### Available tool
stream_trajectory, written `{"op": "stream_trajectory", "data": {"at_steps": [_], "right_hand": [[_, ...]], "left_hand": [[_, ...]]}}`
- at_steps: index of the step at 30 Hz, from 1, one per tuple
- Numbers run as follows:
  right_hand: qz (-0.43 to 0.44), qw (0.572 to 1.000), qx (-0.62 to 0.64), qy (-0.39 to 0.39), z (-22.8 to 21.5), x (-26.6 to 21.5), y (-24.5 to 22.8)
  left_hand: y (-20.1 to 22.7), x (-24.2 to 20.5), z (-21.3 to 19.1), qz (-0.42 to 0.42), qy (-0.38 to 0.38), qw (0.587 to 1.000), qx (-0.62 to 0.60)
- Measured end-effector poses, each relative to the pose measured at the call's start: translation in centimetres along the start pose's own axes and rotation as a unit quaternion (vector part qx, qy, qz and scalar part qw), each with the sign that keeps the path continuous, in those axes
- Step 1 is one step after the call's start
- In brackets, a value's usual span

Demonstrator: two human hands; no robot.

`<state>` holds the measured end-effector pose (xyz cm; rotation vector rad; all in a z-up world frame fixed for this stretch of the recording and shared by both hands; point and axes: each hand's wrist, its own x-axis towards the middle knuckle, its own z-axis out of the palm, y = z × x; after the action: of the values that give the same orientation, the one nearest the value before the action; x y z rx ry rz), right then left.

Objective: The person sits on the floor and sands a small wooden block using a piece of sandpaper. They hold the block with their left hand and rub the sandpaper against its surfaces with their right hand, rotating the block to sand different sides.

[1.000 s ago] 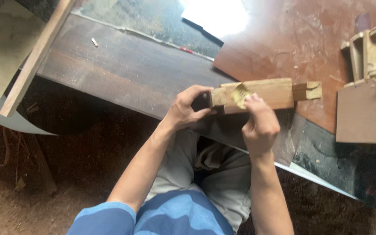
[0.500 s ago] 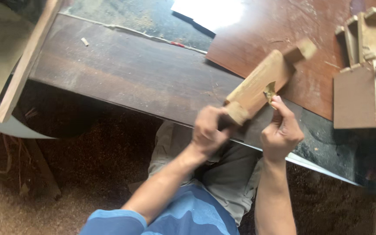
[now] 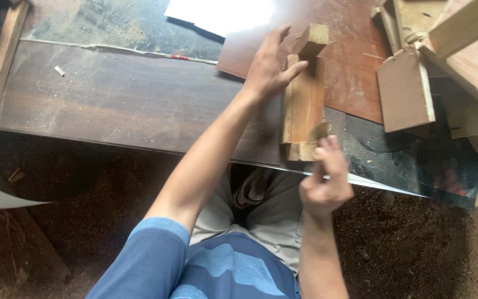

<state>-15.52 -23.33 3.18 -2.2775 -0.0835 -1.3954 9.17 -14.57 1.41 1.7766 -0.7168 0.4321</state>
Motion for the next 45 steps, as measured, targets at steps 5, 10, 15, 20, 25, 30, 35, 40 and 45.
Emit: {"op": "stream_trajectory", "data": {"at_steps": [5, 10, 15, 20, 25, 30, 35, 40, 45], "right_hand": [[-0.008, 0.999, -0.037, 0.0, 2.1, 0.1, -0.6], [0.004, 1.0, 0.008, 0.016, 3.1, 2.7, 2.7], [0.019, 1.0, 0.023, 0.011, 2.8, 4.8, 4.4], [0.018, 0.997, -0.003, -0.074, 1.9, 5.2, 3.3], [-0.079, 0.981, -0.08, -0.157, 2.3, 5.7, 2.2], [-0.133, 0.968, -0.068, -0.2, 1.7, 7.4, 2.6], [-0.151, 0.965, -0.058, -0.204, 1.6, 7.5, 2.2], [-0.152, 0.969, -0.067, -0.184, 1.7, 6.8, 2.8], [-0.164, 0.966, -0.018, -0.198, 1.9, 7.2, 3.6]], "left_hand": [[-2.8, 2.6, 2.9, -0.106, -0.112, 0.987, -0.04], [-4.5, 2.1, -0.9, -0.169, -0.02, 0.985, 0.031], [-3.4, -1.3, -3.4, -0.035, 0.226, 0.964, 0.133], [-1.6, -1.6, -3.2, 0.17, -0.066, 0.957, 0.227], [-0.3, -1.4, -3.9, 0.132, -0.126, 0.962, 0.202], [0.1, -1.1, -3.8, 0.144, -0.112, 0.961, 0.207], [-0.1, -1.6, -4.0, 0.144, -0.094, 0.965, 0.199], [0.0, -1.9, -3.7, 0.127, -0.11, 0.964, 0.206], [0.0, -1.4, -3.8, 0.132, -0.104, 0.963, 0.212]]}}
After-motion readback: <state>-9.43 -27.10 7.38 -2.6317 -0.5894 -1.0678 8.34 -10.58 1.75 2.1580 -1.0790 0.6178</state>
